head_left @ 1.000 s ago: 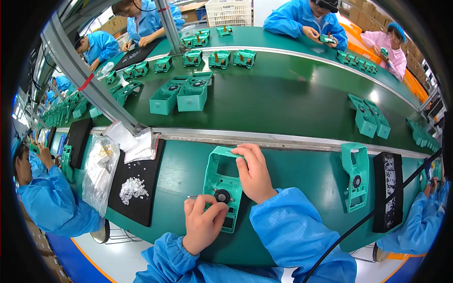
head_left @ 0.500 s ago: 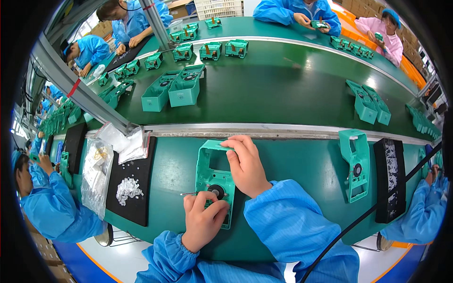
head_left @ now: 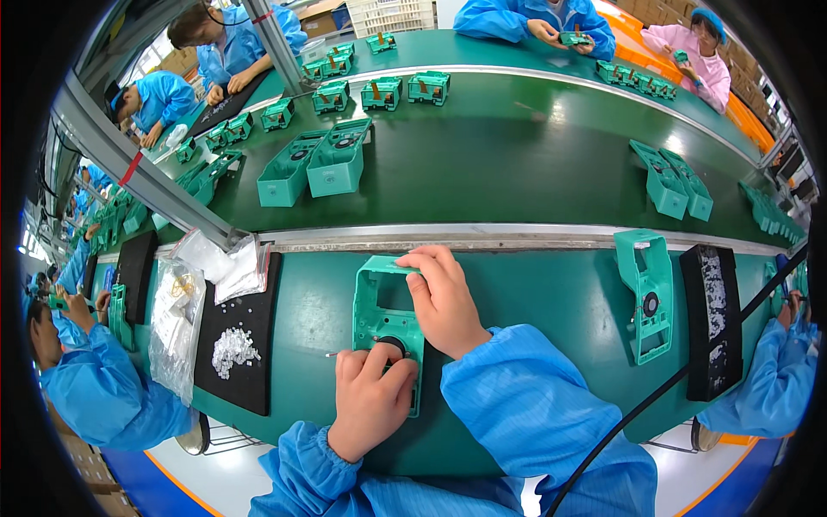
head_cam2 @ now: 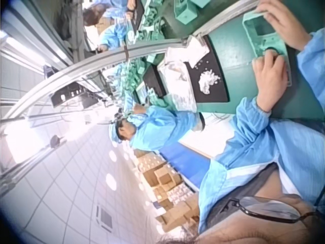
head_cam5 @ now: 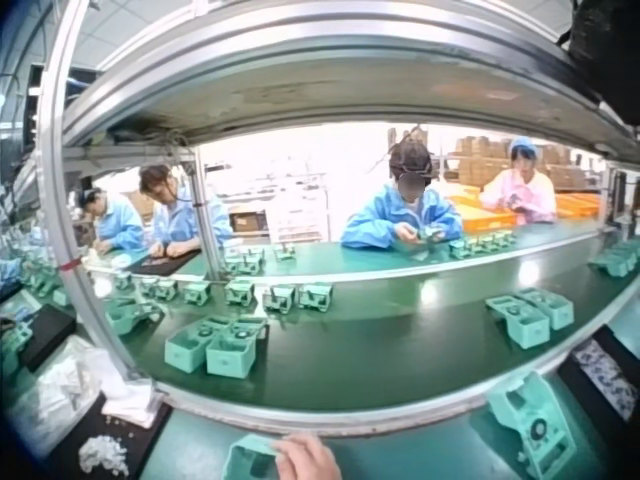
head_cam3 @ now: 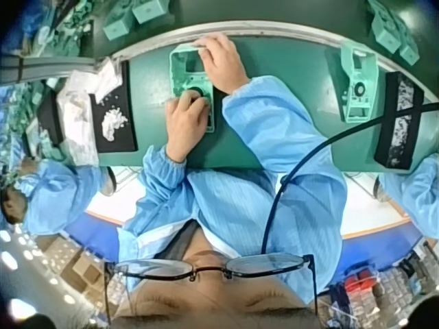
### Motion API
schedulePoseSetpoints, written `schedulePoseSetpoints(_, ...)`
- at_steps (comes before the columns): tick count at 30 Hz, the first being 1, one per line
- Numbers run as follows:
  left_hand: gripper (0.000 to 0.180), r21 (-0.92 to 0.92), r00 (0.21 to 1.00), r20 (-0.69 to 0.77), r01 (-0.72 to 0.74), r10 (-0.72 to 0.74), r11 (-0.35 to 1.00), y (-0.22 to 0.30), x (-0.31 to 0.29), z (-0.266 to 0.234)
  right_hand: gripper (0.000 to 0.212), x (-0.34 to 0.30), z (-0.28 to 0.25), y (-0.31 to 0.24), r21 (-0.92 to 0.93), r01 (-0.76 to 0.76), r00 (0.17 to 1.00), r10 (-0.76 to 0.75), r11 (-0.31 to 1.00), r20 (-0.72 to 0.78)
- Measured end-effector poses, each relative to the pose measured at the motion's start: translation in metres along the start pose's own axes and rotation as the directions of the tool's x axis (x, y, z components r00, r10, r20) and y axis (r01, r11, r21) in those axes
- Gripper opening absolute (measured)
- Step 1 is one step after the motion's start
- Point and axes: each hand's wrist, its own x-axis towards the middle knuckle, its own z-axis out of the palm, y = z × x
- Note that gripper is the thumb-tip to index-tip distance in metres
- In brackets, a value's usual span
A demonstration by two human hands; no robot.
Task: The person assembles electronic components into green plastic housings by hand, inserting electronic circuit boards, wires, and small black components, then securing them with screws.
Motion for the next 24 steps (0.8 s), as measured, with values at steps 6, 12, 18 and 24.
schedulePoseSetpoints(6,0.015,-0.051,0.993,0.111,0.042,-0.037,0.998,-0.0031,0.0025,-0.0008,0.016,-0.0004,-0.0035,-0.0013,-0.031,-0.017,1.0,0.017,0.999,0.016)
schedulePoseSetpoints(12,0.016,-0.172,0.988,0.142,0.085,-0.061,0.981,-0.0043,0.0018,-0.0061,0.016,0.0002,-0.0055,-0.0032,-0.026,-0.047,0.998,0.048,0.999,0.044)
schedulePoseSetpoints(18,0.014,-0.152,0.99,0.124,0.091,-0.072,0.984,-0.0025,0.0039,-0.0034,0.016,0.0007,-0.0052,-0.0017,-0.028,-0.043,0.998,0.044,0.999,0.046)
schedulePoseSetpoints(24,0.013,-0.147,0.989,0.124,0.093,-0.075,0.985,-0.0036,0.0076,-0.0039,0.016,0.0011,-0.0043,-0.0026,-0.019,-0.023,0.999,0.023,1.0,0.025)
